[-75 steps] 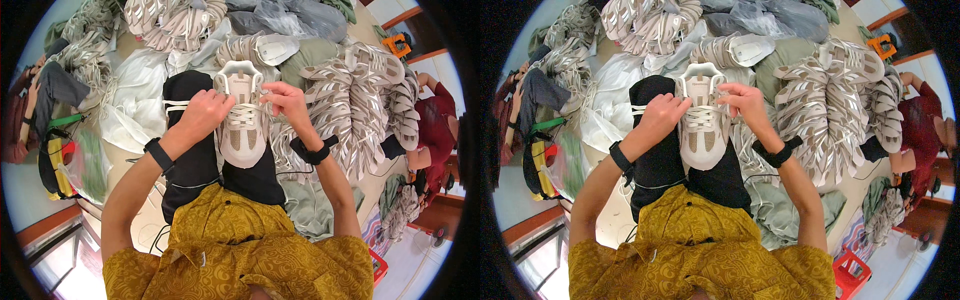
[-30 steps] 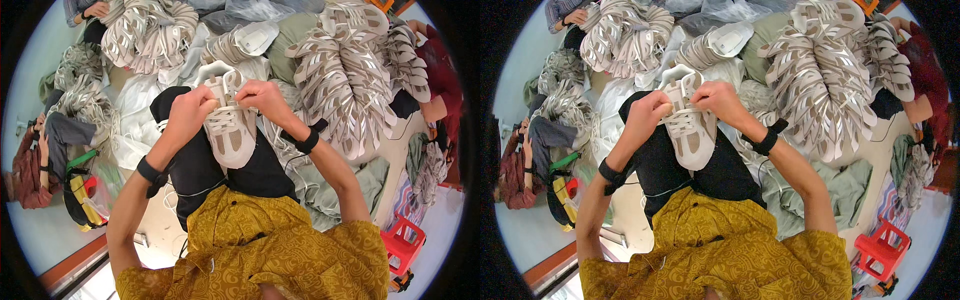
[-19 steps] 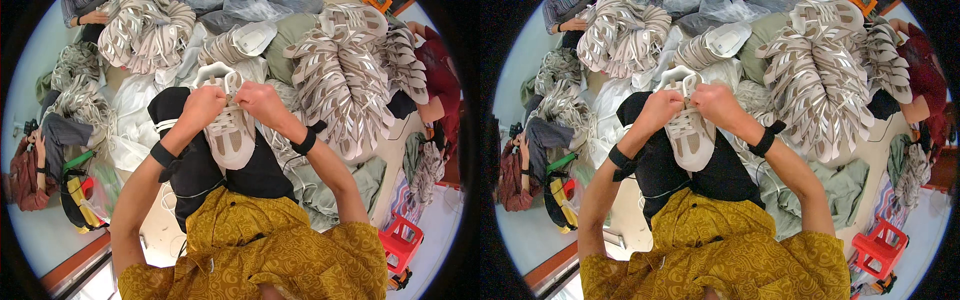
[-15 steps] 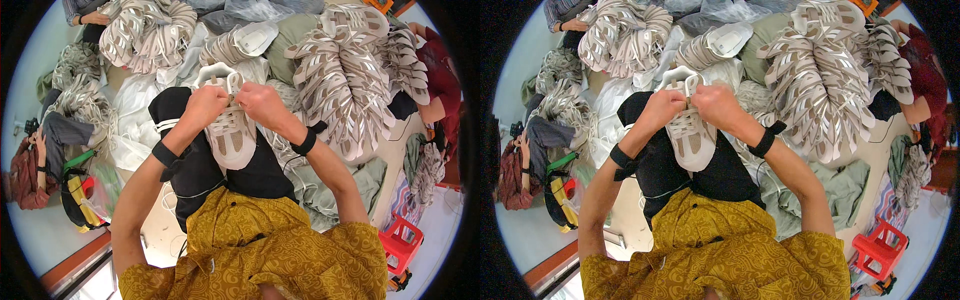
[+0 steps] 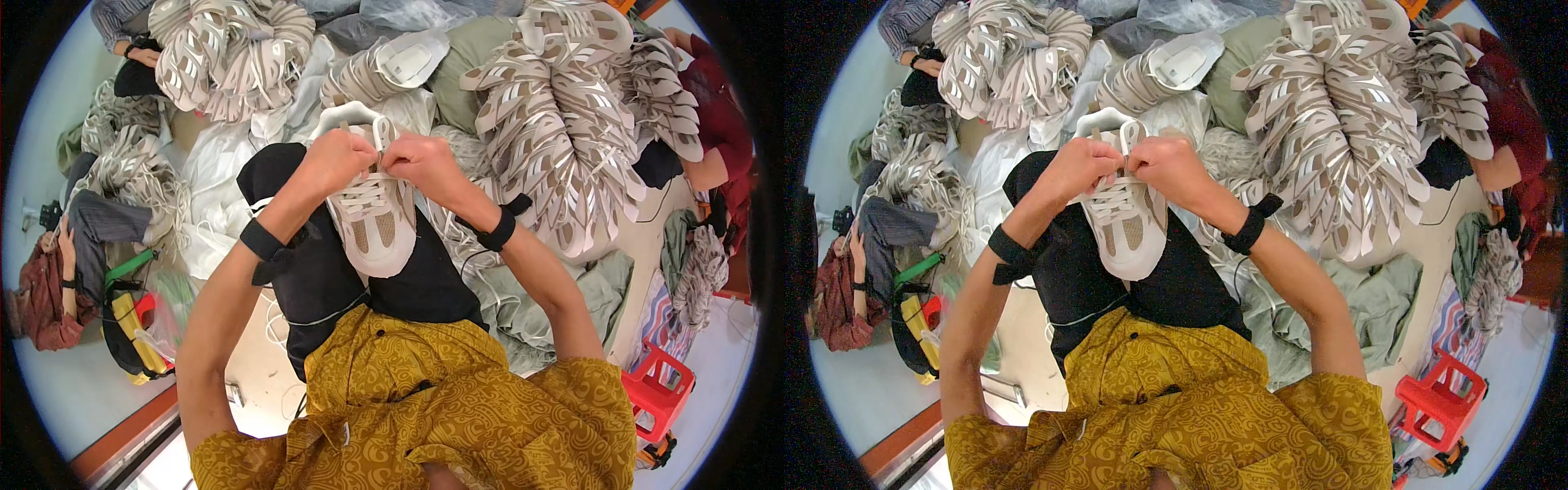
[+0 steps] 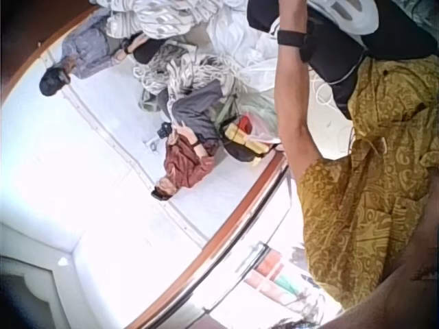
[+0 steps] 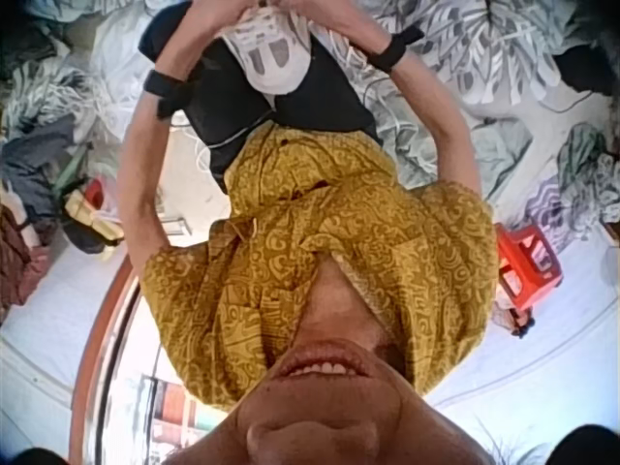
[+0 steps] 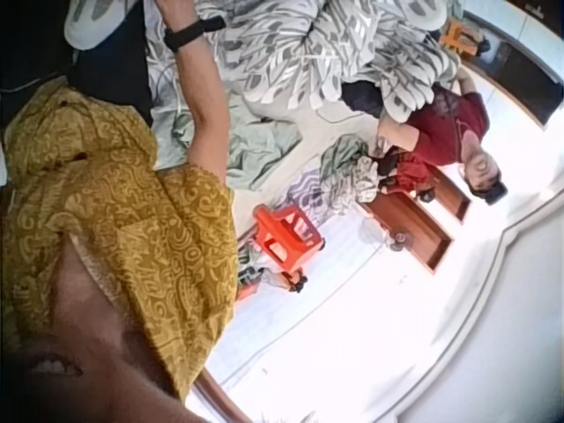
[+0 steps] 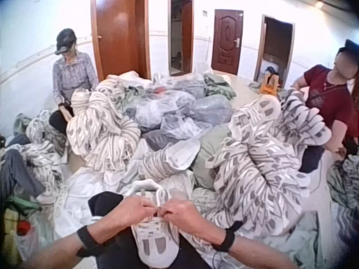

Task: The recorder is lacing a white sneaker while sitting on the floor surrounded by shoe components.

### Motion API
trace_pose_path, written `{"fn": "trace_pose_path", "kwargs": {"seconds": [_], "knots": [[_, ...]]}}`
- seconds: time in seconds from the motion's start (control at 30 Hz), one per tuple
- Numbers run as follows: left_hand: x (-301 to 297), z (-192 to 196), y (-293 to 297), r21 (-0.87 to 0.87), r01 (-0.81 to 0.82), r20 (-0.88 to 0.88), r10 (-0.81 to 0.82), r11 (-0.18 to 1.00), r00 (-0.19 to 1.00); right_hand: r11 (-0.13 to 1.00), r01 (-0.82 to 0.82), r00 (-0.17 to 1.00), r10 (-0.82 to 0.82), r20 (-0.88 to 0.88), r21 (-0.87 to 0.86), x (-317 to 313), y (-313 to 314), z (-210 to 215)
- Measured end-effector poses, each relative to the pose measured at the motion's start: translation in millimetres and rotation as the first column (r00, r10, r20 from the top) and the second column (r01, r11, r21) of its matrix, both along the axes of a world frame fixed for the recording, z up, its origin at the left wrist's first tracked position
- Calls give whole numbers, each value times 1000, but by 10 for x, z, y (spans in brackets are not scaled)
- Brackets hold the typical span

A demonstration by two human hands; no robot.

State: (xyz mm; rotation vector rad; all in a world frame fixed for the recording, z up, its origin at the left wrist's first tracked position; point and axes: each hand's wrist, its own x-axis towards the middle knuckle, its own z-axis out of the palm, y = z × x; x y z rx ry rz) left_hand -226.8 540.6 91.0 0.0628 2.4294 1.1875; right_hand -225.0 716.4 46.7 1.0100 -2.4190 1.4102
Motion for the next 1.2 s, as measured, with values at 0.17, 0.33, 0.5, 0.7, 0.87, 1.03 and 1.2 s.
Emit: {"fn": "trace_pose_path", "kwargs": {"seconds": [0.17, 0.33, 0.5, 0.7, 0.87, 1.03, 1.2], "knots": [[-97, 83, 65, -34, 93, 130, -88, 995, 988, 992, 99, 936, -67, 345, -76, 31, 73, 14], [-101, -56, 99, -356, 282, -122, -343, 891, 931, 999, 51, 962, -53, 266, 13, 32, 38, -2], [-102, -78, 98, -340, 289, -120, -346, 895, 931, 1000, 16, 994, -18, 108, 21, 24, 48, -8], [-118, -72, 110, -434, 327, -144, -423, 839, 895, 997, -20, 999, 17, 38, 72, -57, 81, 32], [-99, -34, 83, -346, 321, -132, -384, 882, 914, 997, 1, 970, -19, 243, 72, -120, 69, 195], [-82, -50, 44, -336, 341, -118, -398, 878, 910, 940, -89, 991, 49, 128, 328, -231, 42, 325], [-83, -64, 77, -368, 352, -118, -419, 861, 900, 856, -135, 991, 113, 74, 499, -224, 45, 409]]}}
